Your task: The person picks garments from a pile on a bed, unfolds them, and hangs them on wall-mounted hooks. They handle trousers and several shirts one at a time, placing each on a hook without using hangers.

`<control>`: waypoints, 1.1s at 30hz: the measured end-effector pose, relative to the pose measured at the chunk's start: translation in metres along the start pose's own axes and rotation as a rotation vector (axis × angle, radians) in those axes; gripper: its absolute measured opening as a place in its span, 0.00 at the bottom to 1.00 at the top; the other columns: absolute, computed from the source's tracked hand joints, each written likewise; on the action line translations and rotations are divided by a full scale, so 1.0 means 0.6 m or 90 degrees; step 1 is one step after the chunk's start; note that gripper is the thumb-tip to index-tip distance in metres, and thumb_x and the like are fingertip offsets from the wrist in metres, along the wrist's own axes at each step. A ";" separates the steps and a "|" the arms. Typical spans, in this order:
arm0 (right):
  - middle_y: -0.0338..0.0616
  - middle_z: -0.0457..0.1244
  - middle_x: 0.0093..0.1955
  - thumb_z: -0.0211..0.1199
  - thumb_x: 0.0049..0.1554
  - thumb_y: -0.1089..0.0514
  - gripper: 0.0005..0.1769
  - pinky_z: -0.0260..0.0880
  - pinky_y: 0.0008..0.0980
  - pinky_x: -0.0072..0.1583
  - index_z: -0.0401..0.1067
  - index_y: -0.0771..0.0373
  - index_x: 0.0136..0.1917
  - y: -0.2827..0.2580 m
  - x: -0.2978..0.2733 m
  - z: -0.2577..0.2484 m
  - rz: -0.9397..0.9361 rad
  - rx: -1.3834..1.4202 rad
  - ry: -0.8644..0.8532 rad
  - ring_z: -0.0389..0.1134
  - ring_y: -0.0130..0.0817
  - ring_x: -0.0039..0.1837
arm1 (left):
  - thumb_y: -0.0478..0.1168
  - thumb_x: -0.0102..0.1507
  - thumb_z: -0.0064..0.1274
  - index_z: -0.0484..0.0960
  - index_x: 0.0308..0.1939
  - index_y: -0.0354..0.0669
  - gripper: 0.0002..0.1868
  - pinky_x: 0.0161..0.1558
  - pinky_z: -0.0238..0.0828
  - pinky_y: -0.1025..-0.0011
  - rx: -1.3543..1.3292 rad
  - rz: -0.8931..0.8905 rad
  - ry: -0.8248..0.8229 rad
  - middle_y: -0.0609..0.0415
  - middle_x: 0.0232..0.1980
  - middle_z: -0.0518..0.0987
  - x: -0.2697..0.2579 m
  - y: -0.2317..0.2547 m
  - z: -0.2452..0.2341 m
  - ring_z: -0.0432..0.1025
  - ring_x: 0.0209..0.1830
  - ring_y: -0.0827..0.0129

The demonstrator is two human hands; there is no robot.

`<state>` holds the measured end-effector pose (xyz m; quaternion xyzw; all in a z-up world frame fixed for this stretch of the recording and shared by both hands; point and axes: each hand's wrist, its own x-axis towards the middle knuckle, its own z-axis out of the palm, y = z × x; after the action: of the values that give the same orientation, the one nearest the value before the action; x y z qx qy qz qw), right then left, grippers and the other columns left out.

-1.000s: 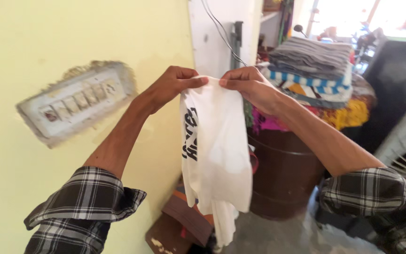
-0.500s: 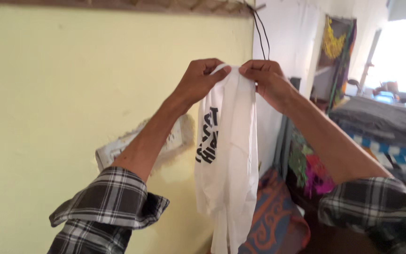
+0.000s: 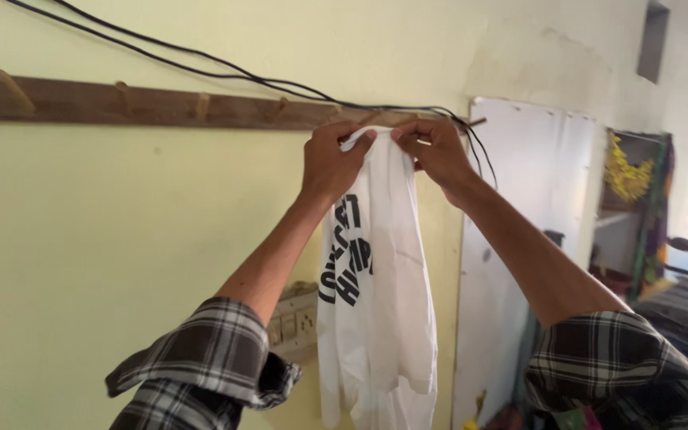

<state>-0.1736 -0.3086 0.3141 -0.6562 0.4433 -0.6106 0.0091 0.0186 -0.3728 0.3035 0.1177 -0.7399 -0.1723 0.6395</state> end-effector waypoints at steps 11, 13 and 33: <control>0.37 0.69 0.42 0.65 0.61 0.56 0.10 0.67 0.24 0.45 0.80 0.64 0.51 0.033 0.034 -0.023 -0.057 0.003 0.104 0.66 0.21 0.43 | 0.44 0.63 0.58 0.89 0.42 0.38 0.13 0.47 0.74 0.61 0.084 0.136 0.106 0.41 0.40 0.86 0.012 0.032 0.065 0.80 0.41 0.55; 0.37 0.70 0.42 0.64 0.61 0.57 0.09 0.68 0.25 0.45 0.79 0.64 0.51 0.023 0.036 -0.021 -0.064 0.040 0.087 0.67 0.22 0.42 | 0.43 0.63 0.56 0.88 0.41 0.36 0.13 0.46 0.74 0.61 0.048 0.139 0.130 0.43 0.38 0.85 0.001 0.042 0.057 0.80 0.39 0.55; 0.46 0.71 0.35 0.54 0.56 0.71 0.14 0.70 0.29 0.38 0.80 0.67 0.47 -0.041 0.081 0.028 -0.146 -0.219 0.054 0.70 0.30 0.34 | 0.39 0.69 0.48 0.63 0.68 0.39 0.24 0.36 0.77 0.51 0.309 0.092 0.095 0.35 0.41 0.83 -0.011 0.005 0.028 0.80 0.39 0.43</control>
<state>-0.1529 -0.3311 0.3620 -0.6678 0.4634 -0.5502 -0.1916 0.0032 -0.3656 0.2967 0.2267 -0.7170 0.0653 0.6560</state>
